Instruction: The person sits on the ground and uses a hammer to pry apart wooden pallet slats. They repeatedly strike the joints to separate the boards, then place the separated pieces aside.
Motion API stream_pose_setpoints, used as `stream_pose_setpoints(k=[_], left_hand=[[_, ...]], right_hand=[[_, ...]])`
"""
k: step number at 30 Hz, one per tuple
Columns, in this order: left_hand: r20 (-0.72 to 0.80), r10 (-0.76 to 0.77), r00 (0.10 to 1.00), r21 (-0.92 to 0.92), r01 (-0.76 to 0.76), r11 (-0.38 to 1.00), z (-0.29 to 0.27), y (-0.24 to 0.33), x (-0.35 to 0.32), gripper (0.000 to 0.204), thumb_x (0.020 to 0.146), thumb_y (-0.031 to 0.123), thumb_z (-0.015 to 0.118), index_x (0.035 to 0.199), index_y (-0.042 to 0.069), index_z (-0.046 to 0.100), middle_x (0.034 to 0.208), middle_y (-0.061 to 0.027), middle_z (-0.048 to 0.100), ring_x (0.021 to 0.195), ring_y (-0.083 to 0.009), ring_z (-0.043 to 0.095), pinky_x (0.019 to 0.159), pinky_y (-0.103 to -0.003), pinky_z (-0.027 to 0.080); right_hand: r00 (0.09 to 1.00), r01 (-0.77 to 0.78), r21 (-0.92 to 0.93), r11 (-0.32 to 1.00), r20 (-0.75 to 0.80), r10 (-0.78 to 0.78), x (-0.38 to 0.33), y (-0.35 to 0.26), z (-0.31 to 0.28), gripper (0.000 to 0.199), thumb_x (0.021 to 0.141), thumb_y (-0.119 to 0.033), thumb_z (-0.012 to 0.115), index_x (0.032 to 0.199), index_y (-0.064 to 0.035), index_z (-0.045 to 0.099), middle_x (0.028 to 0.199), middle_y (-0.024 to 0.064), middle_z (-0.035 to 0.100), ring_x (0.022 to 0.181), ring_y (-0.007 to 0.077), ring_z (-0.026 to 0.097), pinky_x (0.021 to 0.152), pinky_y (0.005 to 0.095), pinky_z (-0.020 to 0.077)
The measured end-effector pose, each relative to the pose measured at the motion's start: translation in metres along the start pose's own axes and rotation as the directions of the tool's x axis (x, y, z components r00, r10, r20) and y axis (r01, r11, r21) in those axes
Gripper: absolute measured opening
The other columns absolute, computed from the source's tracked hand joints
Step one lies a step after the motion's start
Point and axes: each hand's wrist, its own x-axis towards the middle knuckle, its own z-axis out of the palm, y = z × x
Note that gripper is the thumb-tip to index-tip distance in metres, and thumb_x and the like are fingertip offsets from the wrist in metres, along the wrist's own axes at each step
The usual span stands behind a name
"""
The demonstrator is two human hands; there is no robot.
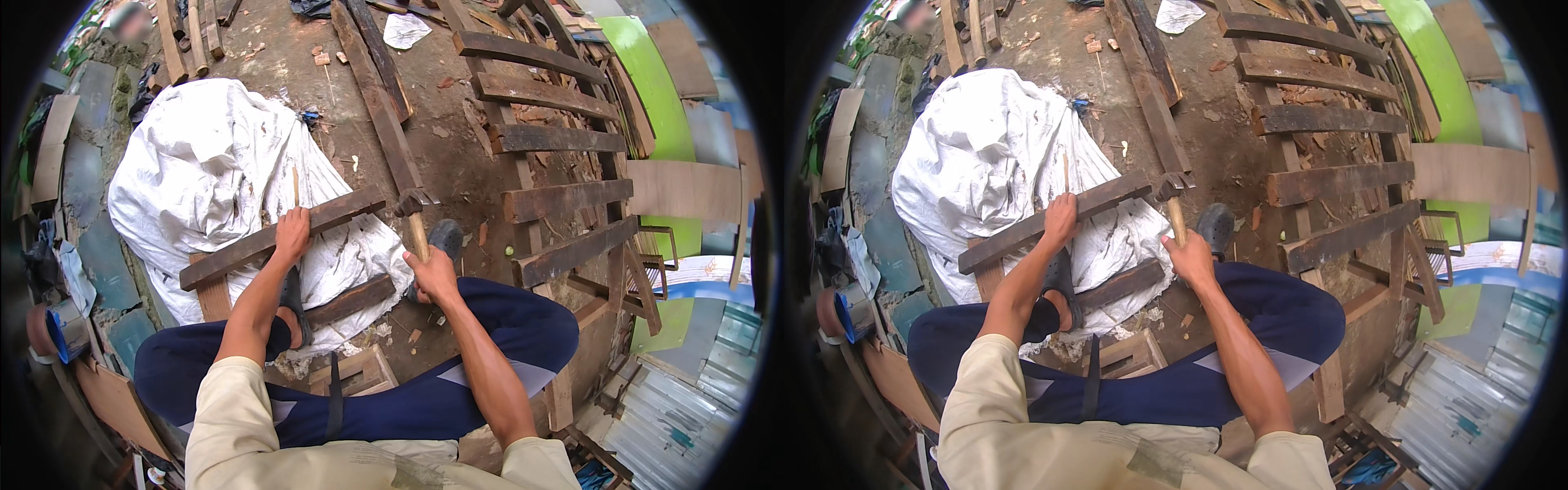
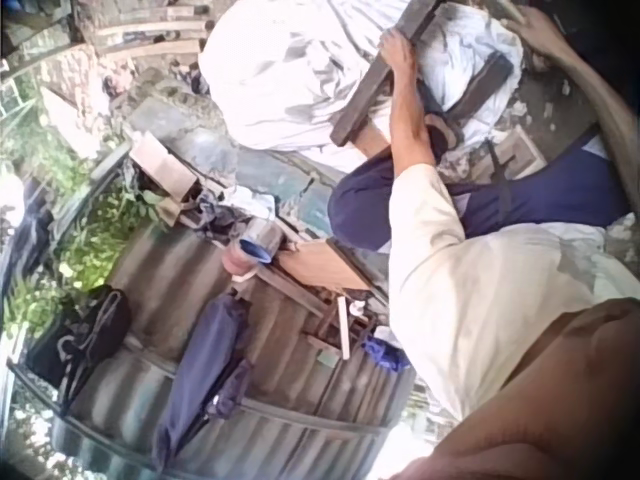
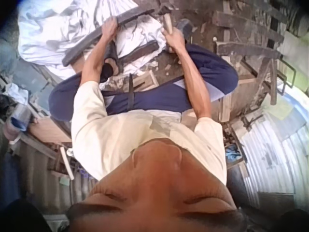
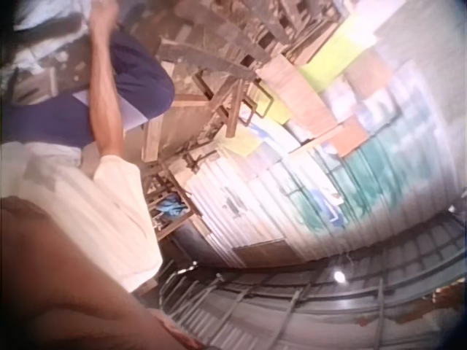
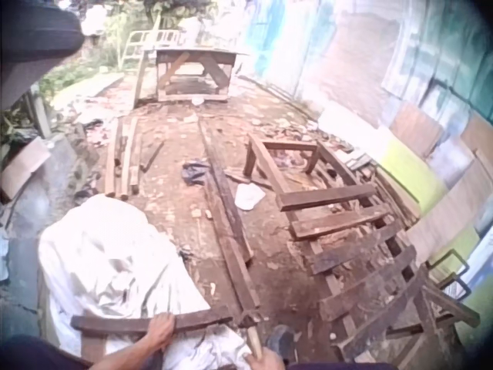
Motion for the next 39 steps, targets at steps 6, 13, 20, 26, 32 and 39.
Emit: stream_pose_setpoints(k=[6, 13, 20, 26, 32, 39], left_hand=[[0.097, -0.161, 0.982, 0.057, 0.156, 0.986, 0.017, 0.011, 0.01, 0.095, 0.078, 0.055, 0.076, 0.152, 0.019, 0.03, 0.13, -0.0132, 0.044, 0.124, -0.0289, 0.042, 0.102, -0.048, 0.033], [0.29, -0.196, 0.937, -0.006, 0.207, 0.978, 0.021, 0.018, 0.015, 0.108, 0.082, 0.051, 0.074, 0.16, 0.025, 0.004, 0.163, -0.0244, -0.003, 0.151, -0.0406, -0.004, 0.118, -0.061, 0.003], [0.486, -0.132, 0.864, -0.077, 0.193, 0.978, 0.005, 0.0, 0.025, 0.11, 0.083, 0.039, 0.074, 0.16, 0.026, -0.003, 0.163, -0.0246, -0.012, 0.151, -0.0423, -0.01, 0.117, -0.062, -0.002], [0.565, -0.152, 0.811, -0.059, 0.224, 0.973, 0.001, -0.002, 0.029, 0.111, 0.082, 0.042, 0.075, 0.159, 0.028, -0.004, 0.164, -0.0221, -0.014, 0.151, -0.042, -0.013, 0.117, -0.062, -0.003], [0.531, -0.126, 0.838, -0.108, 0.214, 0.971, 0.003, -0.005, 0.03, 0.106, 0.086, 0.044, 0.071, 0.159, 0.029, -0.004, 0.163, -0.022, -0.015, 0.15, -0.0432, -0.014, 0.117, -0.063, -0.002], [0.616, -0.128, 0.777, -0.085, 0.227, 0.97, 0.001, -0.002, 0.039, 0.102, 0.089, 0.047, 0.067, 0.159, 0.032, -0.006, 0.163, -0.019, -0.019, 0.15, -0.0431, -0.017, 0.116, -0.065, -0.005]], right_hand=[[0.993, 0.099, -0.196, 0.976, -0.044, -0.109, 0.014, 0.036, 0.01, 0.042, 0.09, -0.037, 0.068, 0.093, 0.0041, 0.063, 0.06, 0.0124, 0.062, 0.049, 0.0217, 0.064, 0.05, 0.0381, 0.0491], [0.996, 0.056, -0.237, 0.97, -0.052, -0.07, 0.04, 0.044, 0.027, 0.047, 0.089, -0.042, 0.068, 0.094, 0.0048, 0.065, 0.066, 0.0185, 0.065, 0.057, 0.0273, 0.067, 0.058, 0.041, 0.0506], [0.93, 0.308, -0.124, 0.943, -0.168, -0.326, 0.076, -0.065, 0.021, 0.043, 0.089, -0.042, 0.069, 0.09, 0.0004, 0.067, 0.065, 0.0111, 0.063, 0.061, 0.0221, 0.06, 0.061, 0.0375, 0.0472], [0.889, 0.42, 0.067, 0.905, -0.229, -0.396, 0.066, -0.114, 0.002, 0.038, 0.088, -0.037, 0.072, 0.083, 0.0001, 0.066, 0.061, 0.0023, 0.055, 0.06, 0.0102, 0.048, 0.058, 0.0318, 0.0422], [0.926, 0.315, 0.053, 0.948, -0.238, -0.294, 0.089, -0.041, 0.048, 0.034, 0.089, -0.032, 0.068, 0.08, 0.0013, 0.064, 0.065, 0.0126, 0.06, 0.063, 0.0229, 0.054, 0.062, 0.0381, 0.0449], [0.976, -0.068, -0.179, 0.981, -0.215, 0.028, 0.083, 0.062, 0.074, 0.034, 0.081, -0.03, 0.062, 0.094, 0.0008, 0.07, 0.083, 0.0275, 0.068, 0.085, 0.0442, 0.067, 0.078, 0.0491, 0.0497]])
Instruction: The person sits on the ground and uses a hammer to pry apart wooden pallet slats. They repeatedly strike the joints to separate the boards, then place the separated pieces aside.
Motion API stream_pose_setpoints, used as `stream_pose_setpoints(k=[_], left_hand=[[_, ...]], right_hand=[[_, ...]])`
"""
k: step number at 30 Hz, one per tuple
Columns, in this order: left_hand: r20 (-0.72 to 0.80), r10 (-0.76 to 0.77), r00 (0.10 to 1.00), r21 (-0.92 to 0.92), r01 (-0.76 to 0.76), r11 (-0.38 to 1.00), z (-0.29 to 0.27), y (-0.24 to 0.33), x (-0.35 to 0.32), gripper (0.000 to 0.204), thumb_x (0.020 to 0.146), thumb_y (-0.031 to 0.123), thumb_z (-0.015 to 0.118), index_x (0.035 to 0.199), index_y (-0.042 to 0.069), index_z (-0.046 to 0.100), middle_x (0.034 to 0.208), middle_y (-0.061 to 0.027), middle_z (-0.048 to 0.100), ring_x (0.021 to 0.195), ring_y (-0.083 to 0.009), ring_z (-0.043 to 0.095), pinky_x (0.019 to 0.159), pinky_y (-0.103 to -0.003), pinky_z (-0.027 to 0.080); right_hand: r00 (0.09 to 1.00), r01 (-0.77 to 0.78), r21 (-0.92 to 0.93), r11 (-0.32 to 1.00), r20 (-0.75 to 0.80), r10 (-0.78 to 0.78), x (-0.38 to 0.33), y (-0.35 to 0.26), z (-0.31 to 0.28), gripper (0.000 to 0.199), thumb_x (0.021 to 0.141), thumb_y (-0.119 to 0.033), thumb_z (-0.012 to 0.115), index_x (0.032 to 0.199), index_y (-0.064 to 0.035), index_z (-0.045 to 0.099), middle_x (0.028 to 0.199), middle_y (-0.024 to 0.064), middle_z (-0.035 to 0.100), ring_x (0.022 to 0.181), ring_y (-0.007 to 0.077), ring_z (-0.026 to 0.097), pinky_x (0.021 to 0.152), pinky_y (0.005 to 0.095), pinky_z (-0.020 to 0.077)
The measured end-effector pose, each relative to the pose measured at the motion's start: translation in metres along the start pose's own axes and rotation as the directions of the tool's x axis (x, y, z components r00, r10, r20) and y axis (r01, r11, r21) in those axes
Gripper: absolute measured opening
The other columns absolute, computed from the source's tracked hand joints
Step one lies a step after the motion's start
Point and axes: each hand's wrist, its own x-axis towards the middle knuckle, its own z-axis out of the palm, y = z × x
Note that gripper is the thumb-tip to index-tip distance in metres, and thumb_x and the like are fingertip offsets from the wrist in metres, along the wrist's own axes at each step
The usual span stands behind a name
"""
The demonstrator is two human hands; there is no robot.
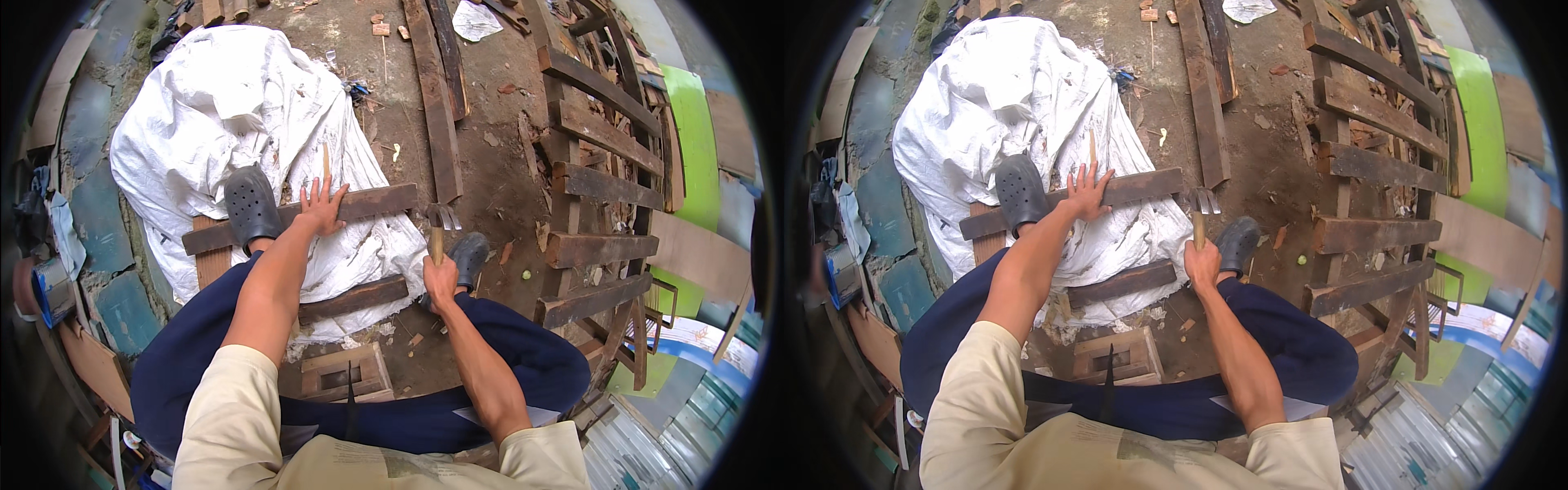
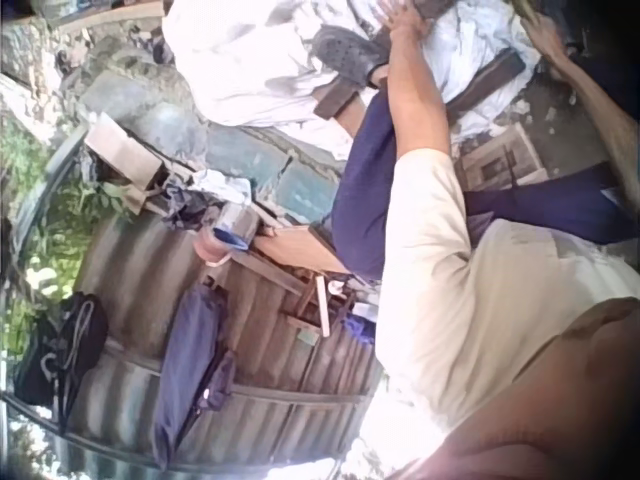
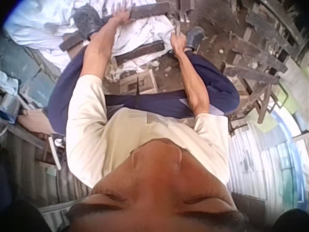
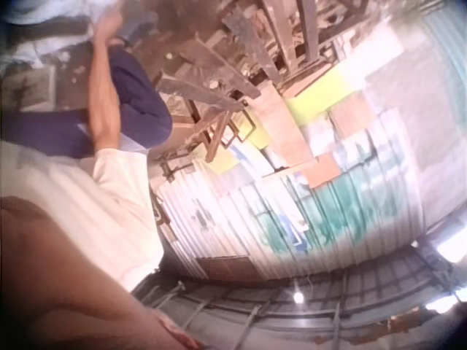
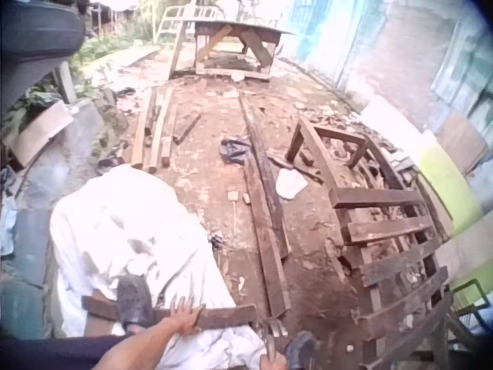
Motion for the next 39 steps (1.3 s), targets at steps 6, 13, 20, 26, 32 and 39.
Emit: stream_pose_setpoints(k=[6, 13, 20, 26, 32, 39], left_hand=[[-0.001, -0.059, 0.998, 0.008, 0.059, 0.998, -0.001, 0.002, -0.006, 0.102, 0.088, 0.053, 0.066, 0.159, 0.032, -0.003, 0.164, -0.0168, -0.018, 0.15, -0.0415, -0.018, 0.115, -0.068, -0.003], [-0.001, -0.148, 0.989, -0.04, 0.148, 0.988, -0.01, 0.021, -0.012, 0.112, 0.081, 0.06, 0.072, 0.159, 0.036, -0.004, 0.164, -0.0153, -0.019, 0.151, -0.04, -0.013, 0.113, -0.072, 0.012], [0.044, -0.149, 0.988, -0.012, 0.15, 0.989, 0.001, 0.019, -0.017, 0.123, 0.073, 0.058, 0.08, 0.159, 0.034, -0.006, 0.164, -0.0172, -0.018, 0.151, -0.0414, -0.01, 0.113, -0.072, 0.013], [-0.117, -0.126, 0.985, 0.004, 0.127, 0.992, 0.002, 0.023, -0.014, 0.118, 0.075, 0.059, 0.078, 0.159, 0.031, 0.0, 0.165, -0.0175, -0.009, 0.151, -0.042, -0.004, 0.11, -0.073, 0.016], [-0.342, -0.024, 0.939, -0.008, 0.023, 1.0, 0.041, -0.004, 0.006, 0.1, 0.08, 0.059, 0.073, 0.154, 0.019, 0.02, 0.164, -0.0184, 0.002, 0.149, -0.0428, 0.007, 0.107, -0.074, 0.019], [-0.373, 0.096, 0.923, 0.027, -0.092, 0.995, 0.017, -0.006, 0.001, 0.086, 0.082, 0.057, 0.071, 0.146, 0.009, 0.038, 0.159, -0.0235, 0.02, 0.144, -0.0447, 0.026, 0.104, -0.072, 0.03]], right_hand=[[0.966, 0.255, 0.229, 0.939, -0.102, -0.237, 0.002, -0.091, -0.051, 0.031, 0.086, -0.028, 0.068, 0.085, 0.0026, 0.067, 0.064, 0.016, 0.062, 0.062, 0.0241, 0.062, 0.064, 0.039, 0.0477], [0.992, 0.124, 0.11, 0.986, -0.01, -0.124, 0.01, -0.023, 0.014, 0.034, 0.084, -0.03, 0.063, 0.089, 0.0039, 0.067, 0.076, 0.0255, 0.067, 0.076, 0.0393, 0.068, 0.073, 0.0447, 0.0502], [0.993, 0.005, -0.074, 0.997, 0.122, 0.004, -0.005, 0.049, 0.013, 0.037, 0.081, -0.032, 0.061, 0.099, -0.0008, 0.069, 0.087, 0.027, 0.069, 0.088, 0.0453, 0.067, 0.08, 0.0479, 0.0504], [0.996, 0.042, 0.143, 0.989, 0.077, -0.053, 0.008, -0.074, -0.063, 0.038, 0.081, -0.033, 0.066, 0.096, 0.0021, 0.069, 0.081, 0.0248, 0.07, 0.082, 0.0436, 0.068, 0.076, 0.0473, 0.0503], [0.965, 0.064, -0.052, 0.997, 0.258, -0.049, -0.028, -0.106, -0.164, 0.05, 0.084, -0.04, 0.07, 0.101, 0.0072, 0.067, 0.084, 0.0271, 0.069, 0.086, 0.0408, 0.069, 0.079, 0.0461, 0.051], [0.962, 0.111, -0.188, 0.976, 0.266, -0.058, -0.126, -0.058, -0.246, 0.047, 0.085, -0.04, 0.072, 0.097, 0.0051, 0.065, 0.076, 0.0212, 0.066, 0.073, 0.0331, 0.068, 0.071, 0.0422, 0.0498]])
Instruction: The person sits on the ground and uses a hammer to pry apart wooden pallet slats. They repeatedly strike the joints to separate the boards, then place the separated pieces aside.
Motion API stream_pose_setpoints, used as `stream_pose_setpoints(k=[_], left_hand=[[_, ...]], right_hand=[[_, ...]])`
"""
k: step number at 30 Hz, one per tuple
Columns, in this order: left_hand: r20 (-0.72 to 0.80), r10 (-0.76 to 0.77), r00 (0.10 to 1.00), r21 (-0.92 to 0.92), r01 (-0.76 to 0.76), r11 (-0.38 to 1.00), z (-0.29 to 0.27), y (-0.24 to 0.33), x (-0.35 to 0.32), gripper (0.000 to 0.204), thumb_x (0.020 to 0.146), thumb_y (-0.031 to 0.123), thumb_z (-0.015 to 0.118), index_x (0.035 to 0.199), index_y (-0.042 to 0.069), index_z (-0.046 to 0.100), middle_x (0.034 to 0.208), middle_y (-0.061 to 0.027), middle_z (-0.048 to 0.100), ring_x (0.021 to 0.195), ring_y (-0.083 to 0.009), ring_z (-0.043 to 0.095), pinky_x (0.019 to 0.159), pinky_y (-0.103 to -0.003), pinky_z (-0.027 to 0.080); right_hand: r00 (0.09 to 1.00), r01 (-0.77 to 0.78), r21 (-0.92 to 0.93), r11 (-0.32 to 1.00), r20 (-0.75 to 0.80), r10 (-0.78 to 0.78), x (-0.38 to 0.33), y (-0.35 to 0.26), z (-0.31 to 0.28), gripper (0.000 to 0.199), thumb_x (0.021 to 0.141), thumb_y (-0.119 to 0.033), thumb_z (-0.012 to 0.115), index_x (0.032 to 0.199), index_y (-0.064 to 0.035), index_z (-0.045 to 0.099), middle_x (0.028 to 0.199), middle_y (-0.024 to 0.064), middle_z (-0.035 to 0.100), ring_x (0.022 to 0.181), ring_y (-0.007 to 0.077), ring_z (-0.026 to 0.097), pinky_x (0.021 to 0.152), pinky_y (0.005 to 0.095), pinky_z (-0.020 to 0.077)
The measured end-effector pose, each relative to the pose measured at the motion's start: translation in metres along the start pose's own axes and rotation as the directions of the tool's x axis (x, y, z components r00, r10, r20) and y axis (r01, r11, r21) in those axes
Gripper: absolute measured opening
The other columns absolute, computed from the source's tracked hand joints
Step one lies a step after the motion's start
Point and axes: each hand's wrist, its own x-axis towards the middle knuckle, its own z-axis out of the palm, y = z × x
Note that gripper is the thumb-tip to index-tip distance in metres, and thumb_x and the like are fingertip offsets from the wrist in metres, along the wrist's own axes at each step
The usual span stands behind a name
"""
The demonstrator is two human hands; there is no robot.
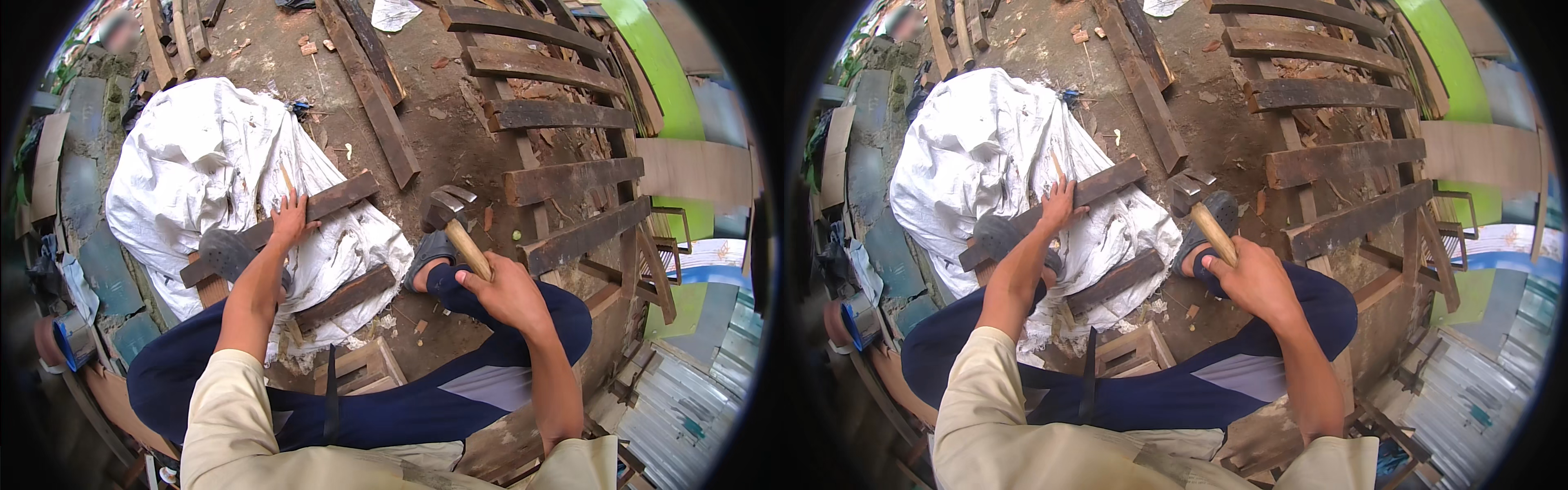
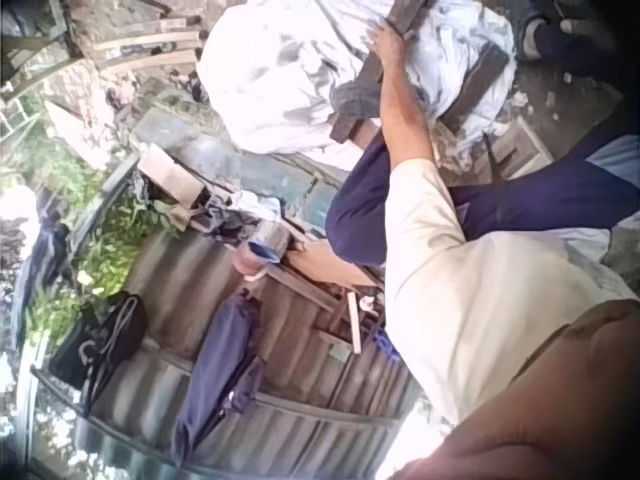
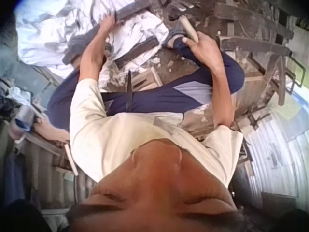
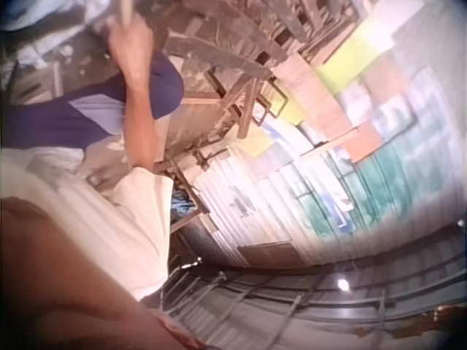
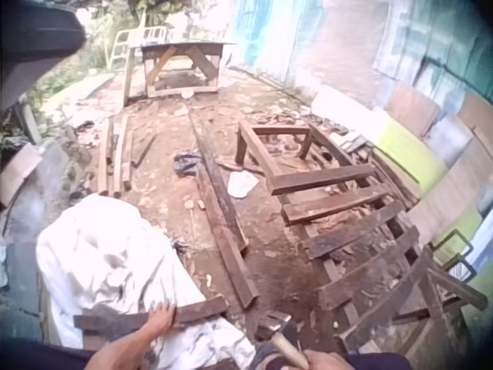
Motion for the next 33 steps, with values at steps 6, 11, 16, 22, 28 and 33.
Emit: stream_pose_setpoints(k=[6, 11, 16, 22, 28, 33], left_hand=[[0.009, 0.038, 0.999, 0.112, -0.039, 0.993, -0.075, -0.008, 0.023, 0.054, 0.095, 0.056, 0.054, 0.131, 0.017, 0.062, 0.14, -0.0146, 0.049, 0.126, -0.0326, 0.051, 0.103, -0.065, 0.037], [-0.261, -0.196, 0.945, 0.04, 0.213, 0.976, -0.062, -0.03, 0.024, 0.042, 0.102, 0.046, 0.043, 0.126, 0.019, 0.066, 0.122, -0.0127, 0.062, 0.119, -0.0292, 0.056, 0.104, -0.062, 0.034], [-0.289, -0.368, 0.884, -0.228, 0.309, 0.923, -0.044, -0.029, 0.034, 0.04, 0.104, 0.04, 0.043, 0.126, 0.016, 0.065, 0.122, -0.0141, 0.062, 0.121, -0.0318, 0.054, 0.113, -0.06, 0.026], [-0.423, -0.273, 0.864, -0.196, 0.207, 0.959, -0.032, -0.031, 0.042, 0.041, 0.103, 0.041, 0.046, 0.128, 0.015, 0.063, 0.128, -0.0124, 0.06, 0.127, -0.0293, 0.051, 0.113, -0.062, 0.023], [-0.613, 0.053, 0.788, 0.028, -0.045, 0.999, -0.028, 0.007, 0.037, 0.045, 0.099, 0.04, 0.054, 0.135, 0.015, 0.058, 0.135, -0.0098, 0.055, 0.131, -0.028, 0.047, 0.115, -0.061, 0.022], [-0.456, 0.379, 0.805, 0.066, -0.395, 0.916, -0.032, 0.058, 0.038, 0.03, 0.088, 0.021, 0.066, 0.117, 0.013, 0.066, 0.117, -0.0084, 0.061, 0.113, -0.0268, 0.057, 0.099, -0.043, 0.044]], right_hand=[[0.995, 0.008, -0.101, 0.995, -0.101, -0.018, 0.002, -0.002, 0.014, 0.043, 0.087, -0.038, 0.071, 0.092, 0.0038, 0.062, 0.079, 0.0263, 0.067, 0.082, 0.0441, 0.066, 0.075, 0.049, 0.049], [0.994, 0.003, -0.159, 0.987, -0.108, -0.02, 0.011, -0.027, 0.014, 0.041, 0.088, -0.037, 0.07, 0.09, 0.0025, 0.062, 0.081, 0.0273, 0.067, 0.086, 0.0456, 0.066, 0.078, 0.0511, 0.0493], [0.993, 0.02, -0.177, 0.984, -0.11, -0.039, 0.017, -0.037, 0.016, 0.04, 0.088, -0.037, 0.07, 0.089, 0.0023, 0.061, 0.08, 0.0278, 0.067, 0.085, 0.0459, 0.066, 0.077, 0.052, 0.0494], [0.992, 0.001, -0.248, 0.969, -0.121, -0.032, 0.024, -0.031, 0.021, 0.038, 0.088, -0.035, 0.07, 0.092, 0.0022, 0.061, 0.079, 0.0274, 0.067, 0.084, 0.0456, 0.066, 0.077, 0.0525, 0.0503], [0.995, 0.0, -0.32, 0.947, -0.092, -0.031, 0.025, -0.018, 0.024, 0.037, 0.088, -0.033, 0.07, 0.094, 0.0016, 0.062, 0.079, 0.0263, 0.068, 0.083, 0.0451, 0.067, 0.076, 0.0522, 0.0517], [0.998, 0.005, -0.349, 0.937, -0.055, -0.026, 0.025, -0.008, 0.027, 0.037, 0.088, -0.034, 0.07, 0.097, 0.0011, 0.062, 0.082, 0.0252, 0.069, 0.083, 0.0435, 0.068, 0.076, 0.0517, 0.0532]])
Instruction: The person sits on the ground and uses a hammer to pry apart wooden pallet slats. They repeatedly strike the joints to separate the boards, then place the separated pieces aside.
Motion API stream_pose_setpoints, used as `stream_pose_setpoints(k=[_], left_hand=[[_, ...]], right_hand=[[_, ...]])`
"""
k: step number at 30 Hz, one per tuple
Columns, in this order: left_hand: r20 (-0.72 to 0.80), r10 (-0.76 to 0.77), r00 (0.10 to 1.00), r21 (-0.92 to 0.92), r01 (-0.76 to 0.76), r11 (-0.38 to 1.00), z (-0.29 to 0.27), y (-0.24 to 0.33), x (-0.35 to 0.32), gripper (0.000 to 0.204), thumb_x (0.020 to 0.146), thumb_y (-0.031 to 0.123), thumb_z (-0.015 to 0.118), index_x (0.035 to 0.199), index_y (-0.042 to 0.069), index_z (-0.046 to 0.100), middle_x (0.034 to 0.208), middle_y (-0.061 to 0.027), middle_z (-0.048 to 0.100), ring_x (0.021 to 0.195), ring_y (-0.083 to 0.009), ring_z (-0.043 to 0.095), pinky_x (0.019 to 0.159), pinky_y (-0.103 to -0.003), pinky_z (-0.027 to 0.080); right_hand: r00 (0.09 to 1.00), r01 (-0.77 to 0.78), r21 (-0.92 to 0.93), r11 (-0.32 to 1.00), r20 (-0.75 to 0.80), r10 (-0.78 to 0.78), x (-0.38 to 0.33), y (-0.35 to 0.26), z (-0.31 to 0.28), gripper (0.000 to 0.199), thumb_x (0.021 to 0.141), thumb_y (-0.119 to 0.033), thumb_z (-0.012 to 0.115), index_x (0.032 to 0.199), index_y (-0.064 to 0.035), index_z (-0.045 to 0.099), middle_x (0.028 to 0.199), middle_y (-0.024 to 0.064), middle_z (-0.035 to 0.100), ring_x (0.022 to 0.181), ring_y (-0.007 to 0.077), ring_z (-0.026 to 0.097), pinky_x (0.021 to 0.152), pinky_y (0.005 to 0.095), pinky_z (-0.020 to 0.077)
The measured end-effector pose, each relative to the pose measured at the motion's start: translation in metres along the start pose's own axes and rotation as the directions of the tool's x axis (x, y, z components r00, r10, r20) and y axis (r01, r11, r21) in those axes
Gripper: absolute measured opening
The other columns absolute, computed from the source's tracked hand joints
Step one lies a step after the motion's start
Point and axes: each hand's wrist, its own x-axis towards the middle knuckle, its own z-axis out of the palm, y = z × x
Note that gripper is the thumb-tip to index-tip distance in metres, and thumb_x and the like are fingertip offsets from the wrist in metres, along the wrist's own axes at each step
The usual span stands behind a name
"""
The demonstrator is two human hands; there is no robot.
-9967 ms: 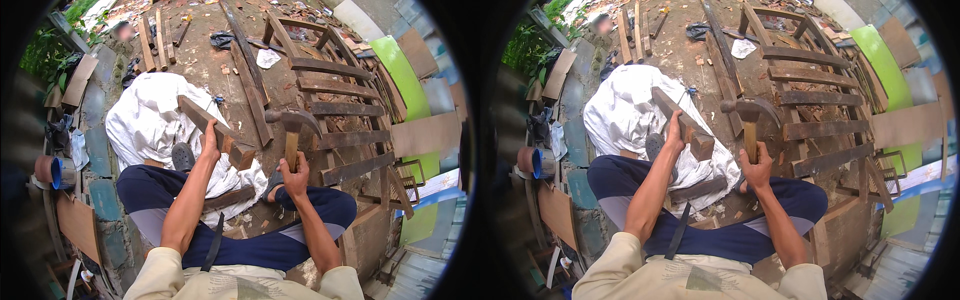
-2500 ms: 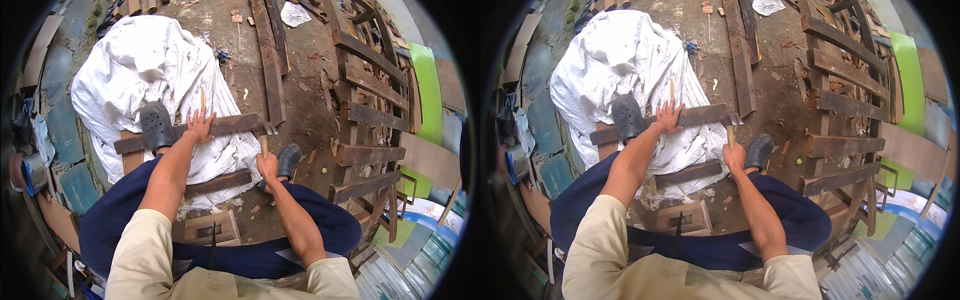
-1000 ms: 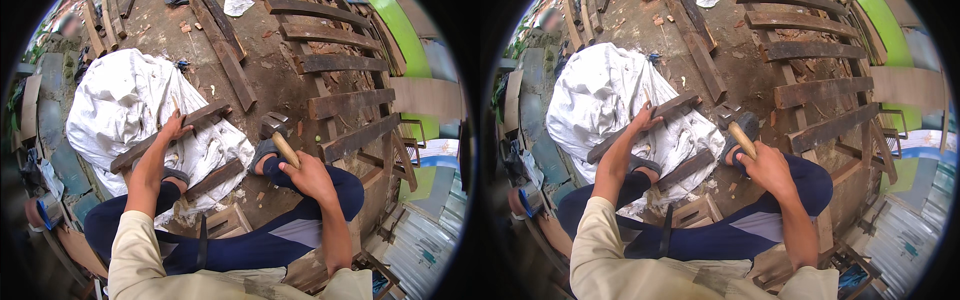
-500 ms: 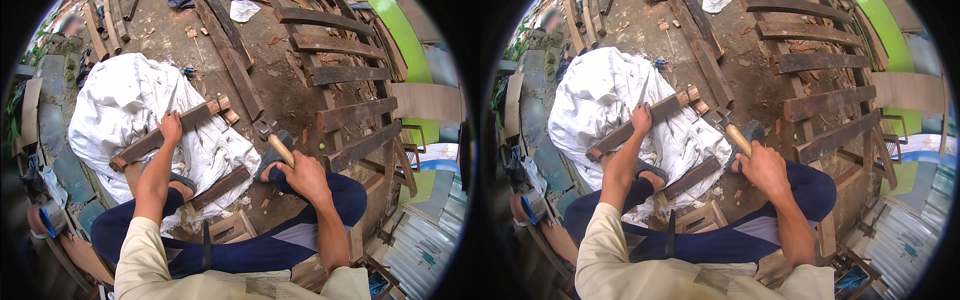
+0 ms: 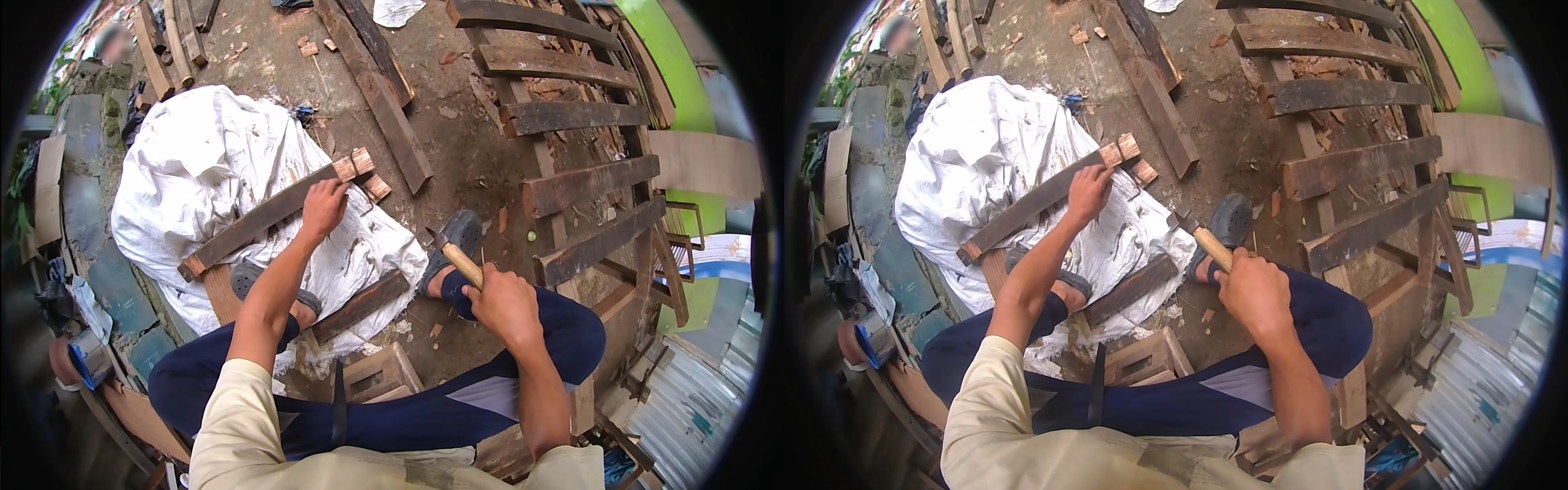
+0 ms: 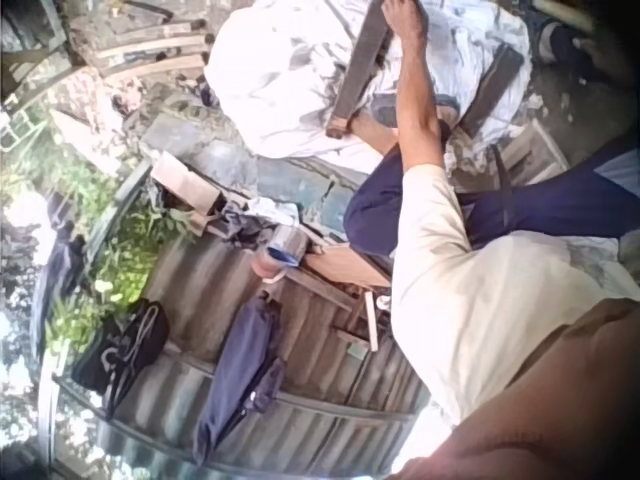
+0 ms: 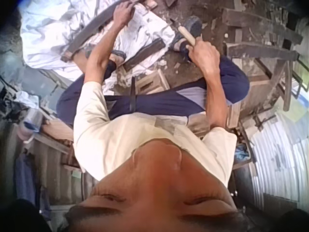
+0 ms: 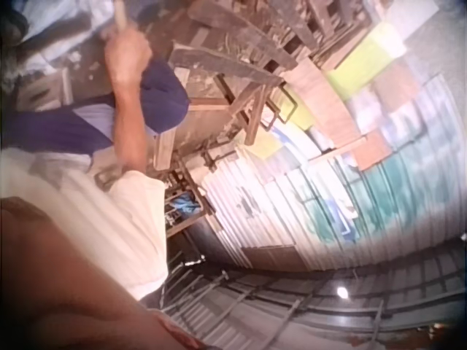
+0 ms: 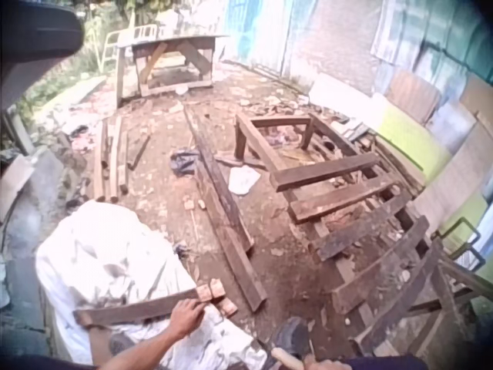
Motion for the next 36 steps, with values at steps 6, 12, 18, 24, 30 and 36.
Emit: stream_pose_setpoints(k=[6, 12, 18, 24, 30, 36], left_hand=[[0.101, -0.095, 0.99, -0.079, 0.104, 0.992, 0.062, 0.045, 0.011, 0.046, 0.085, 0.021, 0.07, 0.126, 0.006, 0.056, 0.127, -0.0145, 0.055, 0.118, -0.0326, 0.054, 0.096, -0.043, 0.05], [0.294, -0.258, 0.92, -0.016, 0.275, 0.961, 0.074, 0.066, 0.037, 0.067, 0.078, 0.019, 0.077, 0.136, 0.006, 0.046, 0.127, -0.0183, 0.052, 0.12, -0.036, 0.051, 0.098, -0.044, 0.049], [0.299, -0.32, 0.899, -0.253, 0.398, 0.882, 0.071, 0.065, 0.046, 0.061, 0.079, 0.026, 0.07, 0.132, 0.003, 0.05, 0.118, -0.0189, 0.061, 0.107, -0.0352, 0.06, 0.092, -0.043, 0.052], [0.642, -0.31, 0.701, -0.759, 0.528, -0.381, 0.057, 0.084, 0.037, 0.048, 0.091, 0.028, 0.043, 0.127, -0.001, 0.054, 0.108, -0.0159, 0.067, 0.092, -0.0284, 0.065, 0.083, -0.042, 0.051], [0.673, -0.2, 0.712, -0.582, 0.343, -0.737, -0.012, 0.115, 0.025, 0.035, 0.083, 0.031, 0.045, 0.102, 0.004, 0.058, 0.079, -0.0075, 0.055, 0.056, -0.0156, 0.04, 0.054, -0.029, 0.034], [0.48, 0.108, 0.87, -0.275, 0.266, -0.924, -0.045, 0.118, 0.021, 0.038, 0.093, 0.045, 0.045, 0.07, 0.014, 0.04, 0.051, 0.0064, 0.029, 0.041, -0.0072, 0.028, 0.042, -0.024, 0.024]], right_hand=[[0.996, 0.016, -0.02, 1.0, 0.087, -0.014, 0.002, 0.005, 0.006, 0.037, 0.089, -0.035, 0.069, 0.102, -0.0003, 0.062, 0.083, 0.0226, 0.07, 0.082, 0.0409, 0.07, 0.074, 0.05, 0.0551], [0.992, 0.057, -0.017, 0.998, 0.115, -0.055, 0.006, 0.009, 0.008, 0.033, 0.089, -0.031, 0.068, 0.098, 0.0, 0.061, 0.08, 0.02, 0.071, 0.077, 0.037, 0.072, 0.069, 0.0473, 0.0564], [0.993, 0.068, 0.008, 0.998, 0.095, -0.068, 0.01, 0.016, 0.009, 0.033, 0.088, -0.03, 0.069, 0.098, 0.0006, 0.061, 0.079, 0.0192, 0.071, 0.075, 0.036, 0.072, 0.066, 0.0464, 0.0565], [0.996, 0.09, 0.009, 0.996, 0.027, -0.09, 0.015, 0.025, 0.013, 0.035, 0.087, -0.032, 0.071, 0.097, 0.0002, 0.063, 0.079, 0.0196, 0.071, 0.075, 0.0374, 0.071, 0.067, 0.047, 0.0558], [0.992, 0.128, -0.011, 0.992, 0.007, -0.127, 0.018, 0.026, 0.013, 0.034, 0.085, -0.031, 0.072, 0.097, 0.0006, 0.066, 0.082, 0.0195, 0.072, 0.08, 0.0363, 0.072, 0.07, 0.0456, 0.0561], [0.98, 0.198, -0.09, 0.976, 0.004, -0.198, 0.02, 0.023, 0.016, 0.02, 0.083, -0.011, 0.059, 0.093, -0.001, 0.073, 0.088, 0.0164, 0.074, 0.084, 0.0312, 0.074, 0.072, 0.0402, 0.0578]])
